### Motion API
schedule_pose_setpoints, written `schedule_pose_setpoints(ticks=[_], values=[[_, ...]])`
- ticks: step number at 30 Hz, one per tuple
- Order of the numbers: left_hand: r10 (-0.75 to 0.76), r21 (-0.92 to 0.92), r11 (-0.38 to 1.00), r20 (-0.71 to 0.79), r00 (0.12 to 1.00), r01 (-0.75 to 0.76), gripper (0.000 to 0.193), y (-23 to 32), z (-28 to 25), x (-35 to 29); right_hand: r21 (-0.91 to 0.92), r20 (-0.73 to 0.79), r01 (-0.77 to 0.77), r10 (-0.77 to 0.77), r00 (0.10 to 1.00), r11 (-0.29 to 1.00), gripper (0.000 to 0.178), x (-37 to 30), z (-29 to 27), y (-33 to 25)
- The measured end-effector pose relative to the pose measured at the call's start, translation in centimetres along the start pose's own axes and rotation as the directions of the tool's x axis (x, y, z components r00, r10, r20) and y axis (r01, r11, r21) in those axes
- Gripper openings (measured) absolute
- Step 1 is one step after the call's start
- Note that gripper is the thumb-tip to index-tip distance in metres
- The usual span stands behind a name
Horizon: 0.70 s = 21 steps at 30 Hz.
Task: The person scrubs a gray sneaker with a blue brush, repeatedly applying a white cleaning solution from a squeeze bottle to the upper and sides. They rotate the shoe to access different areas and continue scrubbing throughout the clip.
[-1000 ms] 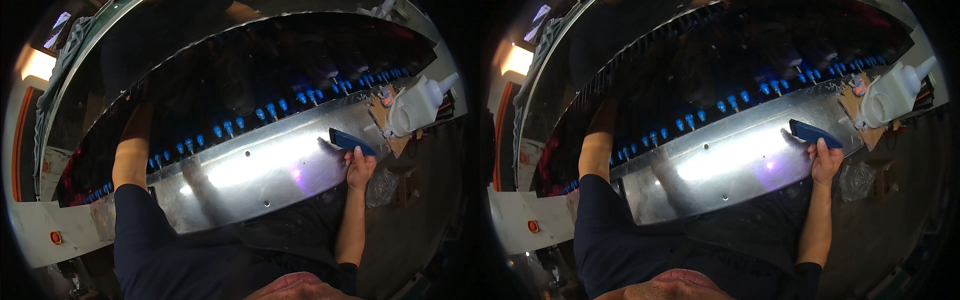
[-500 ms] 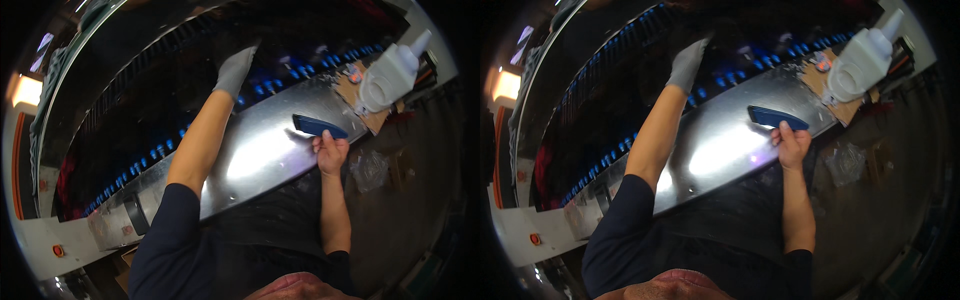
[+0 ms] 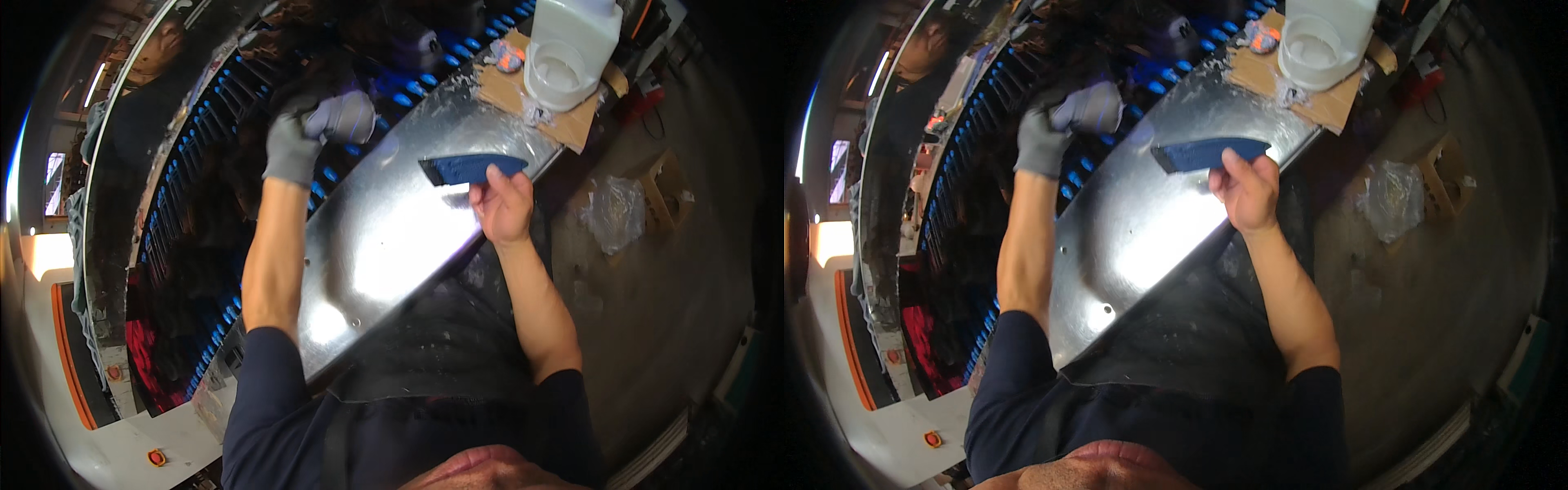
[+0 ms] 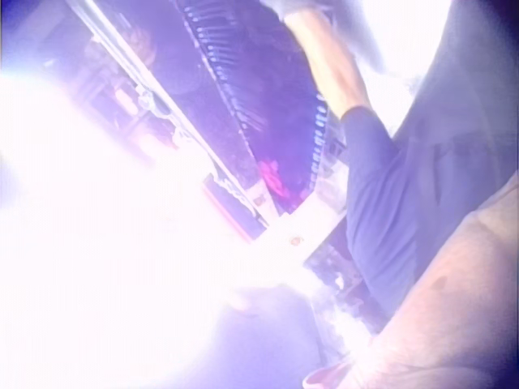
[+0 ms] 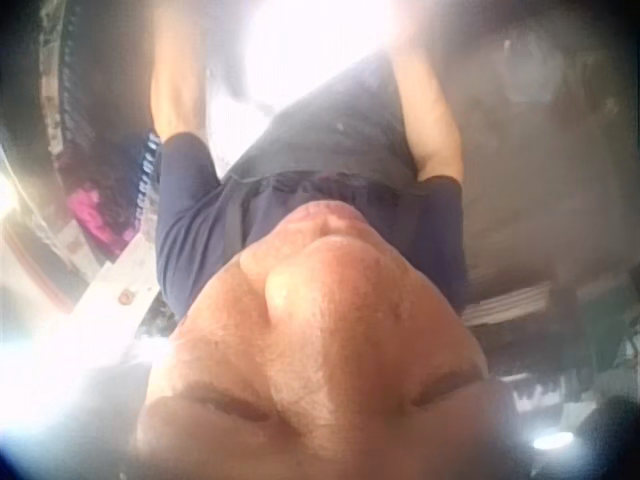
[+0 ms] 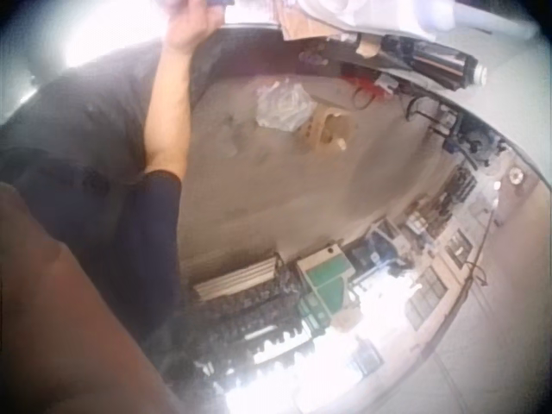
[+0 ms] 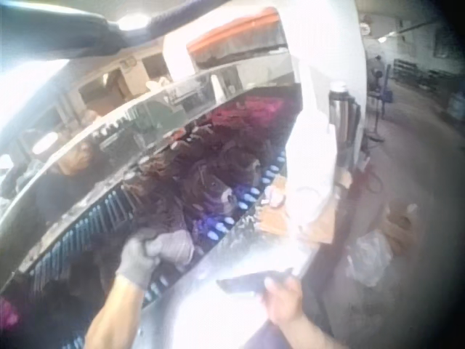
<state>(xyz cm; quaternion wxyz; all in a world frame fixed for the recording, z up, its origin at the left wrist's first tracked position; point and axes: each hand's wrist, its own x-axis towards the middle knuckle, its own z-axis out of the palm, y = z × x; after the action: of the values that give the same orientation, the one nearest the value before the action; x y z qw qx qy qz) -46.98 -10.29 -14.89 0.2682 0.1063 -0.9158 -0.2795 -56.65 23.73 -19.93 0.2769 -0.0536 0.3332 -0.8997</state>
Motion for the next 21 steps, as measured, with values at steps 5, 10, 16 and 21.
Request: schedule_pose_setpoints(ticks=[5, 10, 16, 21], values=[[-0.474, -0.680, 0.478, 0.334, 0.815, 0.557, 0.078, 8.2, -4.3, -7.3, 0.066, 0.008, 0.096, -0.097, 0.995, 0.993, 0.018, 1.1, -3.0, -2.0], [-0.196, -0.395, 0.819, 0.490, 0.849, 0.417, 0.088, 10.6, -8.9, -10.8, -0.066, -0.006, 0.246, -0.247, 0.969, 0.967, 0.016, 1.8, -4.8, -7.5], [-0.215, -0.549, 0.824, -0.073, 0.974, 0.141, 0.070, 20.1, -7.6, -9.7, -0.225, -0.044, 0.326, -0.344, 0.938, 0.918, 0.018, 1.9, -5.1, -10.6], [0.230, 0.040, 0.962, 0.412, 0.881, -0.270, 0.097, 22.1, 1.4, -8.2, -0.336, -0.020, 0.328, -0.355, 0.935, 0.883, 0.017, 3.3, -4.1, -12.0]])
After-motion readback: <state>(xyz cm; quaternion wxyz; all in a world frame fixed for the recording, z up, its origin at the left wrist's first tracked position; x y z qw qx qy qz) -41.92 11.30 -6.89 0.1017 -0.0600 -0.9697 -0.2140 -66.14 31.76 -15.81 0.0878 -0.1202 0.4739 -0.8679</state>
